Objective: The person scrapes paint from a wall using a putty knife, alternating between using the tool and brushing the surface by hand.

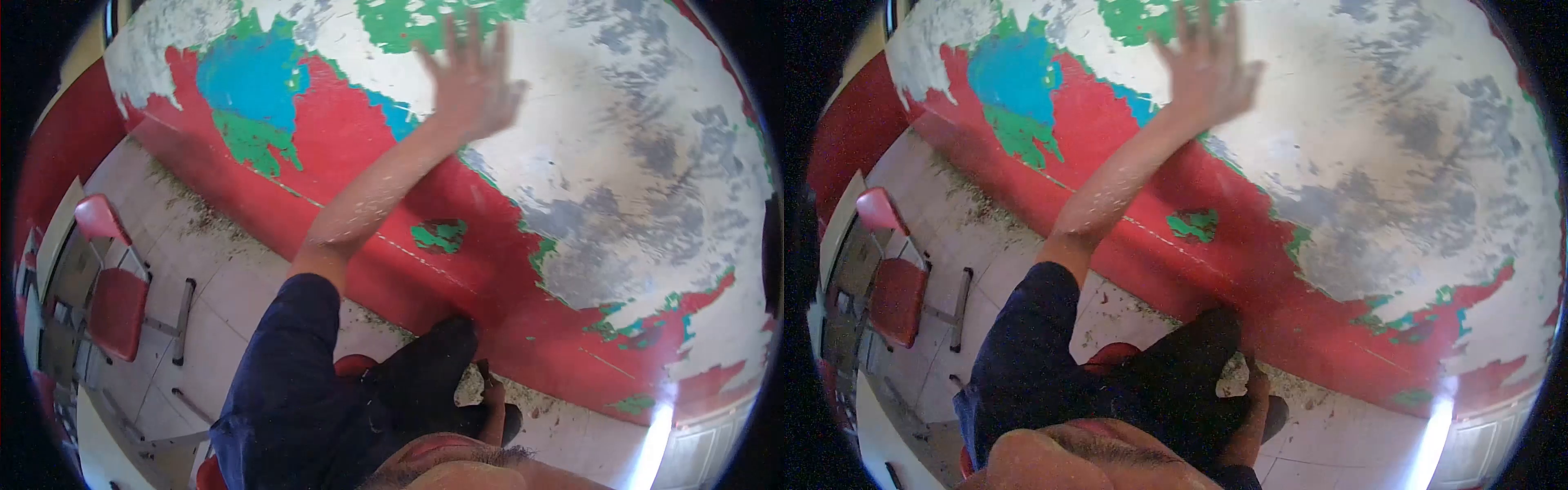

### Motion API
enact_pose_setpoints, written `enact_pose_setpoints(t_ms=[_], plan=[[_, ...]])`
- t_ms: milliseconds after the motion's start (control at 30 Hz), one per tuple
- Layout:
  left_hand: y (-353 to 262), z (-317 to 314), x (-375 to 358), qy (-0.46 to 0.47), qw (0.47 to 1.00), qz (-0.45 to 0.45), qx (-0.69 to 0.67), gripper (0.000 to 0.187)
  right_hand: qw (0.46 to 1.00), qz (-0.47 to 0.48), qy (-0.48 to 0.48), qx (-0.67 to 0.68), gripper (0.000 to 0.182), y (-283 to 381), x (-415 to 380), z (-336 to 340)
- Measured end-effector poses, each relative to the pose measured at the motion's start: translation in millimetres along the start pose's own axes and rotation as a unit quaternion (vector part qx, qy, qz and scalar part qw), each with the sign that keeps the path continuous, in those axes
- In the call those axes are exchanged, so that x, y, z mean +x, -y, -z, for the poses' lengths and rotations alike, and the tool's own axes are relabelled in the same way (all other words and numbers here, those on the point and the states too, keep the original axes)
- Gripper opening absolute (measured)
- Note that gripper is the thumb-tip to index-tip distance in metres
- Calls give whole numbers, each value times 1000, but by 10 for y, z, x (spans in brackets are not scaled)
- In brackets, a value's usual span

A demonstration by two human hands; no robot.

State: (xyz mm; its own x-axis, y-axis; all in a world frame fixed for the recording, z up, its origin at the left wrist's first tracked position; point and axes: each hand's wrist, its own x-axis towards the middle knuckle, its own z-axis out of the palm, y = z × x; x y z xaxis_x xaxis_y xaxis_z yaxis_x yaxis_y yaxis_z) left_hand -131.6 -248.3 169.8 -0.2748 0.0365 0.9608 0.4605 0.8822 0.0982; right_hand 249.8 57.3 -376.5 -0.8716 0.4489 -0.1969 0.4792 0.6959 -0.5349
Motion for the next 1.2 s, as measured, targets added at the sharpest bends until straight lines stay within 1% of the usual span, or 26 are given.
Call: enact_pose_setpoints(t_ms=[33,67,100,133,200,267,333,367,433,467,533,600,633,733,767,800,833,900,933,1000,1067,1100,1133,1167,1200], plan=[[-109,22,100,-18,999,-23,-22,89,1000,-26,14,-4,43,-96,57,-49],[-217,28,181,-36,997,-45,-46,90,995,-89,38,4,44,-168,100,-89],[-307,43,235,-66,984,-86,-143,77,987,-150,60,11,48,-194,135,-116],[-394,42,252,-98,958,-127,-238,65,990,-130,55,22,45,-118,148,-91],[-671,-21,135,-79,954,-197,-214,68,993,-96,47,46,47,11,87,-40],[-873,-87,-94,-59,941,-272,-192,69,999,-34,37,-9,47,-90,141,-101],[-1026,-239,-465,-46,918,-351,-178,67,999,-30,40,-23,47,-107,58,-87],[-1063,-264,-620,-26,906,-379,-184,65,997,-54,48,-9,46,109,-2,30],[-1077,-313,-938,13,879,-433,-200,62,999,-40,34,-3,45,178,-59,123],[-1082,-356,-1084,22,869,-450,-205,61,1000,-1,14,-10,44,131,-83,109],[-1075,-441,-1315,37,847,-484,-216,58,1000,-1,0,11,43,39,-144,112],[-1021,-440,-1445,54,830,-522,-188,58,994,-79,10,74,41,247,-231,229],[-982,-445,-1494,61,819,-544,-174,59,997,-66,30,32,42,269,-222,270],[-948,-596,-1756,59,802,-559,-204,54,998,-52,-3,35,41,129,-165,157],[-927,-573,-1794,53,791,-579,-192,52,998,-5,-30,55,40,252,-183,215],[-906,-555,-1839,46,778,-598,-186,49,997,6,-39,67,38,386,-209,303],[-903,-555,-1890,66,763,-609,-207,47,996,17,-48,78,38,534,-236,403],[-914,-558,-1956,111,735,-625,-238,40,996,-1,-66,52,36,533,-210,386],[-935,-526,-1994,138,722,-630,-249,36,996,-1,-92,18,36,464,-202,329],[-1016,-494,-2085,192,699,-618,-303,26,990,-44,-88,103,35,355,-166,265],[-1137,-455,-2273,279,666,-589,-363,22,985,-32,-158,63,36,164,-123,108],[-1243,-360,-2365,362,641,-553,-391,23,972,-88,-140,168,37,281,-155,246],[-1353,-242,-2453,444,611,-512,-408,24,944,-136,-122,273,38,458,-209,494],[-1479,-177,-2528,524,580,-467,-414,25,913,-162,-143,347,39,475,-239,611],[-1611,-168,-2604,473,588,-489,-438,25,874,-183,-162,420,41,483,-262,679]])
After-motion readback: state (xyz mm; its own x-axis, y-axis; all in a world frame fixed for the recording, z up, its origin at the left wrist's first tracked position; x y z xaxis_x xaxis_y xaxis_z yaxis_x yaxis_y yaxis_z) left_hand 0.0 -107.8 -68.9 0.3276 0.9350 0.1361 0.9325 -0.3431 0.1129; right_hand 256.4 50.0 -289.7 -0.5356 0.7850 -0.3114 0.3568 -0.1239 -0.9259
